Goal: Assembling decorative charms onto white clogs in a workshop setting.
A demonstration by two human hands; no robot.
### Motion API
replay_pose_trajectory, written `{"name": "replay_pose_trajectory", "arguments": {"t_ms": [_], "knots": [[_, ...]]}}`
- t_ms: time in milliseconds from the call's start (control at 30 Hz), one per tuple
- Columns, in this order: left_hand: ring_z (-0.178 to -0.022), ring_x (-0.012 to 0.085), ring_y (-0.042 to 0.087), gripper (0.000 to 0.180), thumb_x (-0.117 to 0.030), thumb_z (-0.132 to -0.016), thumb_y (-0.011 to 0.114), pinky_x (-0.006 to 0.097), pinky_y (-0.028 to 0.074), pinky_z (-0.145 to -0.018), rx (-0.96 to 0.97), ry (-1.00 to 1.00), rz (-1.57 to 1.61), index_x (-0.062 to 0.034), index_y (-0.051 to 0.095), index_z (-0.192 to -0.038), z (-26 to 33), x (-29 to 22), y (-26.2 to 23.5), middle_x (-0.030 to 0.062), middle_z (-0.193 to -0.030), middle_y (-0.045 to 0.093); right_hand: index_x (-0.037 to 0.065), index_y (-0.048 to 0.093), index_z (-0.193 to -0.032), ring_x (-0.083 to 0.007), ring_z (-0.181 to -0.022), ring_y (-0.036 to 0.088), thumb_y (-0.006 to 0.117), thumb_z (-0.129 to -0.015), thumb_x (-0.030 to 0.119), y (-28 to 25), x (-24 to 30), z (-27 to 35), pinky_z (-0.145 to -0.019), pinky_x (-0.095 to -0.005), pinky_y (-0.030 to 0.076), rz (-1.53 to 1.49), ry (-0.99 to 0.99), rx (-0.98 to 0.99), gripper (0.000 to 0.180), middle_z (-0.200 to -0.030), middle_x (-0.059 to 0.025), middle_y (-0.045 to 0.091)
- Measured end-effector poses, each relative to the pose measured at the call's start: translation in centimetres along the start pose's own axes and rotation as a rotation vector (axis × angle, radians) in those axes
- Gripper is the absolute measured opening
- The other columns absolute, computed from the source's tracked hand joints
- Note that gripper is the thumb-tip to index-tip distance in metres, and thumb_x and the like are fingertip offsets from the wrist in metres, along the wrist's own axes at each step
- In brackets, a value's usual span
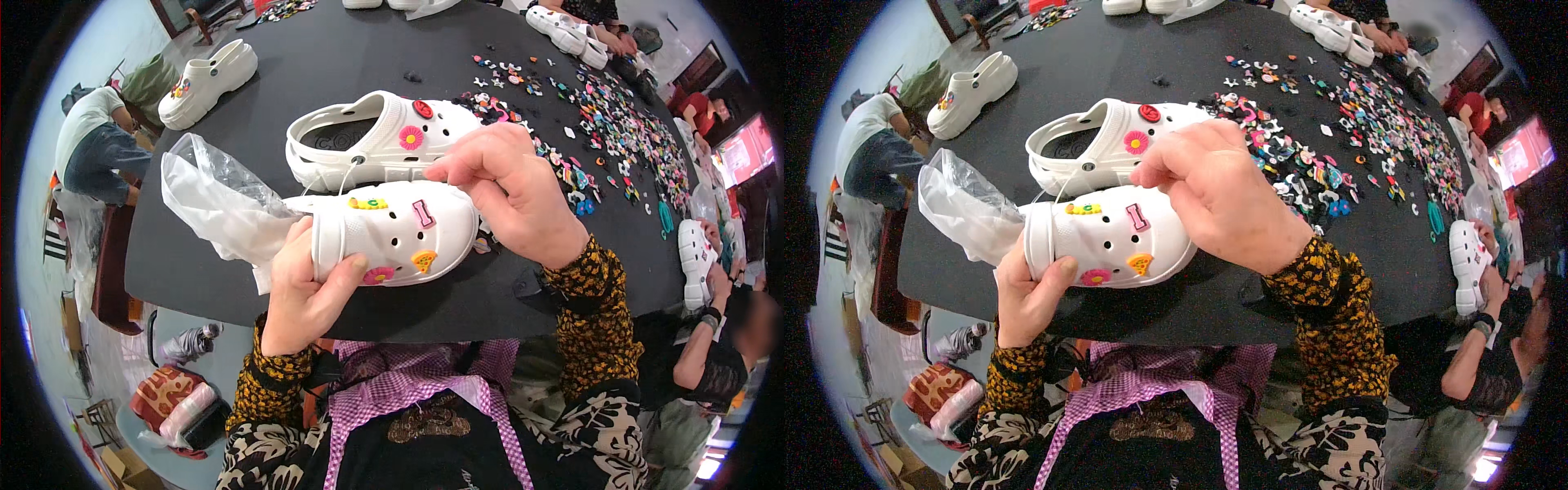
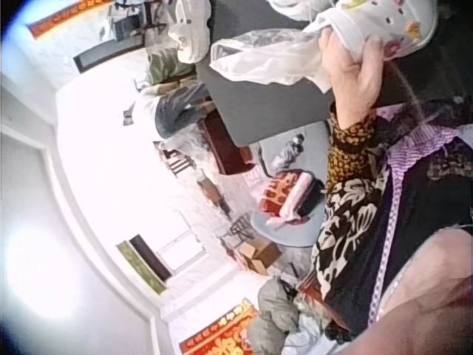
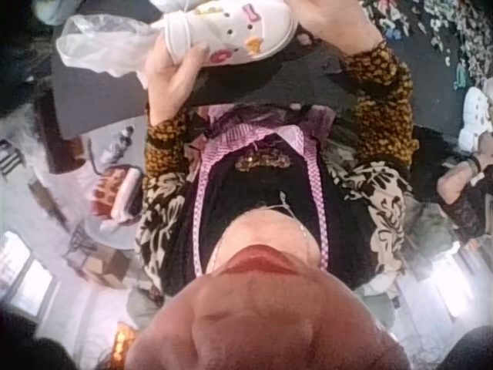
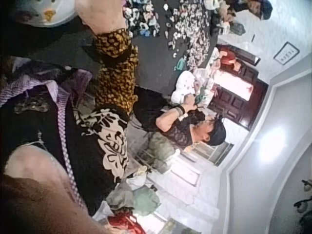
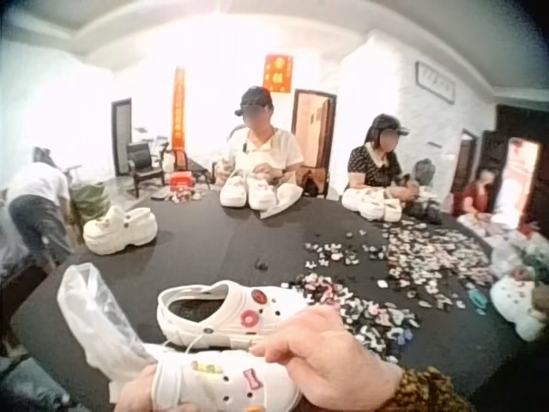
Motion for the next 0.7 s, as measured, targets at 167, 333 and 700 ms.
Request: {"name": "replay_pose_trajectory", "arguments": {"t_ms": [167, 333, 700], "knots": [[-0.092, 0.0285, 0.058, 0.021, -0.007, -0.079, 0.062, 0.038, 0.044, -0.084, -0.022, -0.043, -0.01, -0.0001, 0.065, -0.098, 0.0, 0.2, -0.1, 0.0141, -0.098, 0.064, 0.007, 0.06, -0.086, -0.021, -0.094, 0.055, 0.053, -0.073, -0.007, 0.0, -0.4, 1.8, -0.091, -0.0357, 0.036, 0.039, 0.026, 0.019, 0.02, -0.093, -0.0025, 0.065], [-0.085, 0.0243, 0.061, 0.02, -0.009, -0.08, 0.063, 0.034, 0.047, -0.076, -0.031, -0.089, -0.024, 0.0012, 0.064, -0.098, -0.4, 0.7, -0.3, 0.0143, -0.093, 0.064, 0.008, 0.06, -0.086, -0.0207, -0.095, 0.055, 0.054, -0.075, -0.005, 0.2, -0.6, 2.9, -0.092, -0.0357, 0.035, 0.075, 0.061, 0.077, 0.018, -0.094, -0.0014, 0.065], [-0.093, 0.0282, 0.059, 0.027, -0.009, -0.082, 0.065, 0.034, 0.047, -0.08, -0.21, 0.294, -0.358, 0.0019, 0.056, -0.105, -2.5, -0.2, -1.3, 0.0166, -0.104, 0.058, 0.007, 0.06, -0.092, -0.0245, -0.092, 0.058, 0.06, -0.077, -0.001, 1.7, -0.3, 3.8, -0.086, -0.0369, 0.038, 0.096, 0.01, 0.051, 0.018, -0.095, -0.0074, 0.064]]}}
Point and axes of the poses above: each hand's wrist, its own z-axis away from the middle knuckle, its own y-axis out of the palm, x = y × z, the point moved 3 cm from there along -z, towards the middle knuckle
